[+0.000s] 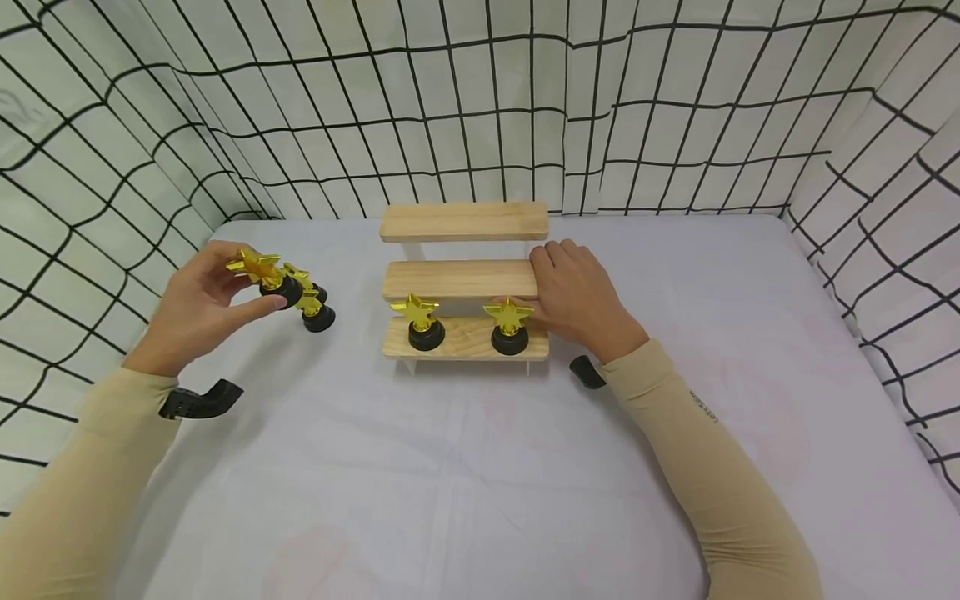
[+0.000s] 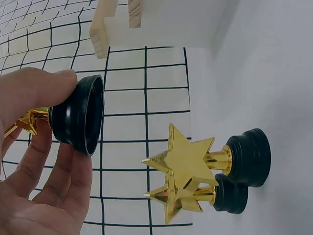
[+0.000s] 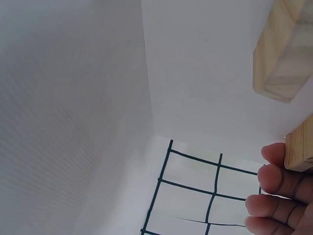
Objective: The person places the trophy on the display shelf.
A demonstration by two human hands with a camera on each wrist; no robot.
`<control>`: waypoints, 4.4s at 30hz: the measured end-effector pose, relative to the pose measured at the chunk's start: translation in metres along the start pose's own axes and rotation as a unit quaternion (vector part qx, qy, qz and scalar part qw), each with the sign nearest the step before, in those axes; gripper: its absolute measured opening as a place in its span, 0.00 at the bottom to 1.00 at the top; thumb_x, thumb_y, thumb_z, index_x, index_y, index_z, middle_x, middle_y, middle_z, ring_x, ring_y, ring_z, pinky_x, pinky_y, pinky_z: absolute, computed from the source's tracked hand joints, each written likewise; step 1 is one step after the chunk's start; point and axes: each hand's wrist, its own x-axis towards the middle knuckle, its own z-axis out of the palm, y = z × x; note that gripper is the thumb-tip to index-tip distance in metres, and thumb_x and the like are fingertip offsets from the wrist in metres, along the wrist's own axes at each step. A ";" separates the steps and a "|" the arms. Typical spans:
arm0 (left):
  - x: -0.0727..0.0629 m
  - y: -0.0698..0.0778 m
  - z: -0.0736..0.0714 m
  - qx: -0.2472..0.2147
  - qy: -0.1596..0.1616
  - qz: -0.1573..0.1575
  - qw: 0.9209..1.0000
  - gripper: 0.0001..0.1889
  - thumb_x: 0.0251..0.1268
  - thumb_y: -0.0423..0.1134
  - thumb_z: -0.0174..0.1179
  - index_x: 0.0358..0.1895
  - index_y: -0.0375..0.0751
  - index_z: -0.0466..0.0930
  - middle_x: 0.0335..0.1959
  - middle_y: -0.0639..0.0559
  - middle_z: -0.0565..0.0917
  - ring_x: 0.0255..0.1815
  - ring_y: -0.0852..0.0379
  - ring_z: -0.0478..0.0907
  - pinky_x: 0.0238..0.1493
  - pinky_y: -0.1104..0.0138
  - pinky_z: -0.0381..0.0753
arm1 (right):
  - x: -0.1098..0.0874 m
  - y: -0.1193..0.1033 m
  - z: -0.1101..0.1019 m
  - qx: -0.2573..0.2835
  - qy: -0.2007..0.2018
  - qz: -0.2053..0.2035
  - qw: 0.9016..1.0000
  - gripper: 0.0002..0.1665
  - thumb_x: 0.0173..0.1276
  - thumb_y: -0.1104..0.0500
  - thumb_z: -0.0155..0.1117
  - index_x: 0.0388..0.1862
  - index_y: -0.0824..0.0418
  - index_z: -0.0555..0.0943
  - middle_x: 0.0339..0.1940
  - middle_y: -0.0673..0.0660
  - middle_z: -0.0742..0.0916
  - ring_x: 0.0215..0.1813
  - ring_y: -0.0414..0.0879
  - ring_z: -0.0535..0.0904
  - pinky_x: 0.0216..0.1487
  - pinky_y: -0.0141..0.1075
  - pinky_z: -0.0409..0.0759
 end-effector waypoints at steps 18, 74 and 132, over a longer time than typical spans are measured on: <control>0.020 0.022 0.028 -0.007 -0.029 0.063 0.998 0.28 0.54 0.21 0.74 0.57 0.32 0.71 0.51 0.63 0.78 0.51 0.69 0.81 0.62 0.84 0.78 | 0.000 0.002 0.002 -0.007 0.034 -0.012 0.999 0.64 0.62 0.13 0.22 0.45 0.69 0.76 0.34 0.64 0.82 0.35 0.57 0.75 0.34 0.47 0.77; 0.072 0.097 0.119 -0.048 -0.112 0.119 0.985 0.27 0.61 0.30 0.73 0.59 0.37 0.70 0.54 0.44 0.79 0.59 0.53 0.80 0.71 0.62 0.82 | -0.001 0.003 0.001 -0.002 0.028 -0.011 1.000 0.49 0.66 0.21 0.57 0.46 0.69 0.75 0.34 0.63 0.82 0.36 0.57 0.74 0.37 0.46 0.76; 0.109 0.145 0.177 0.050 -0.239 0.112 0.963 0.28 0.63 0.37 0.73 0.64 0.42 0.71 0.64 0.48 0.80 0.55 0.55 0.84 0.62 0.62 0.87 | 0.001 0.001 0.001 0.019 -0.001 0.009 1.000 0.40 0.61 0.28 0.71 0.40 0.65 0.76 0.32 0.60 0.80 0.38 0.58 0.75 0.39 0.47 0.77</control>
